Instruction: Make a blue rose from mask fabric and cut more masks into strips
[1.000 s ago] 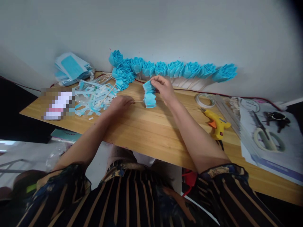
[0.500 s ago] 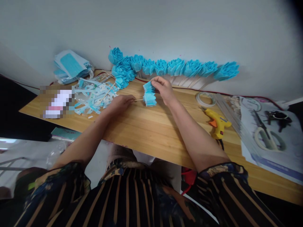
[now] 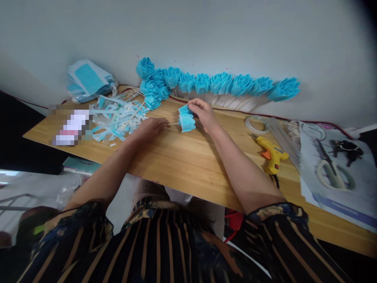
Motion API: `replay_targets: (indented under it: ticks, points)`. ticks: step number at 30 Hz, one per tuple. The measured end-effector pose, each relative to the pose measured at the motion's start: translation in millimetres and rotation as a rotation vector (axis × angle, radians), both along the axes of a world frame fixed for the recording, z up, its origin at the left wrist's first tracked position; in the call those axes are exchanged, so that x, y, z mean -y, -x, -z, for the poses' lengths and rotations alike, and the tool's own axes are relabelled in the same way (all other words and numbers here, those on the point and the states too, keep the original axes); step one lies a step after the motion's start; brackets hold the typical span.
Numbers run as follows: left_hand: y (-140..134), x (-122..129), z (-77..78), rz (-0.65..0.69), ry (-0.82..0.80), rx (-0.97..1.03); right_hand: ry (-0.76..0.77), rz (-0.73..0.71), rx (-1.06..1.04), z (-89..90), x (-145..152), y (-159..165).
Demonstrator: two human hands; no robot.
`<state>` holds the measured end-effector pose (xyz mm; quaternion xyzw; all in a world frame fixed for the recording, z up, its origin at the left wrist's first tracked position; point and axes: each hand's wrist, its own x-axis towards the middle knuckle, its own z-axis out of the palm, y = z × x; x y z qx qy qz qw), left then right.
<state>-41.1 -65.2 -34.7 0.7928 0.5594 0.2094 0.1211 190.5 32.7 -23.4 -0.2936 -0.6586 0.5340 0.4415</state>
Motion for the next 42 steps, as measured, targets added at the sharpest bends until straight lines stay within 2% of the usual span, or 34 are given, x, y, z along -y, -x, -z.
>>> replay_targets:
  ticks: [13, 22, 31, 42]
  points:
    - [5.2, -4.2, 4.1, 0.006, -0.002, 0.036, 0.061, -0.033, -0.032, -4.2, 2.5, -4.5]
    - [3.7, -3.3, -0.9, 0.004, 0.045, 0.065, 0.061, -0.085, -0.031, -1.9, 1.4, -6.9]
    - [-6.0, 3.1, -5.5, -0.118, 0.074, -0.087, 0.076, -0.190, 0.003, 8.5, -3.0, -12.2]
    - [-10.5, 2.8, -3.7, -0.111, 0.046, -0.138, 0.035, -0.222, 0.069, 12.3, -4.3, -15.6]
